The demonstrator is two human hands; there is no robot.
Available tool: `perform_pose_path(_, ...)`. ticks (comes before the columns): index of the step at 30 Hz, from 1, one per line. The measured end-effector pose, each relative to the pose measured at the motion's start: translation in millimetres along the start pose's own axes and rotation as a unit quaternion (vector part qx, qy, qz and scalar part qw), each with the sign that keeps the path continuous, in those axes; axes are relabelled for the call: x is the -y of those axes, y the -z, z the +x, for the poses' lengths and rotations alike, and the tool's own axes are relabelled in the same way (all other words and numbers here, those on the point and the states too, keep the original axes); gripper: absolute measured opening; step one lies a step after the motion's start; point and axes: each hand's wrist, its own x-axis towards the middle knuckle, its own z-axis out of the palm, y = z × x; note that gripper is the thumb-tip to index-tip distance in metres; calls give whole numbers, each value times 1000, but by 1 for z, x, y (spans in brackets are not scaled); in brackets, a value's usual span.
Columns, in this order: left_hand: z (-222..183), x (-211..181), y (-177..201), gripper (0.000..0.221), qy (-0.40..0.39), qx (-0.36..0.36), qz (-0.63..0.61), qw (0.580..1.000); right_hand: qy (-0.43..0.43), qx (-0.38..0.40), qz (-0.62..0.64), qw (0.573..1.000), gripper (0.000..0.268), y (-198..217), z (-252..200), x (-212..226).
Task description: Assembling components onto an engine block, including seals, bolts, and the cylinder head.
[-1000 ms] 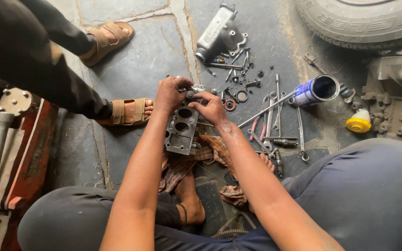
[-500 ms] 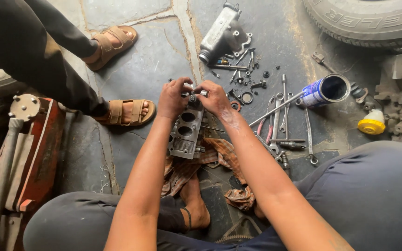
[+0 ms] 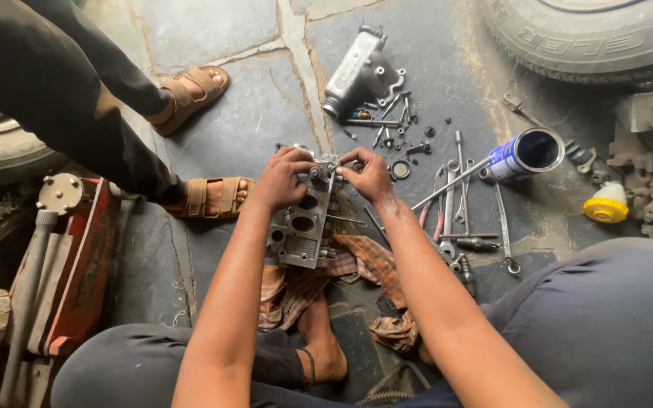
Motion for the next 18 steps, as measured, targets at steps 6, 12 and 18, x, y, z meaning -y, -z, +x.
perform_pose_path(6, -3, 36, -31, 40, -12, 10, 15, 1000, -20, 14, -130, 991, 25, -6, -9, 4)
perform_pose_path(12, 7, 29, -20, 42, -24, 6, 56, 998, 17, -12, -82, 996, 26, -15, 17, -17)
perform_pose_path(18, -1, 11, -17, 29, 11, -10, 11, 1000, -11, -10, -17, 1000, 26, -1, 0, -9)
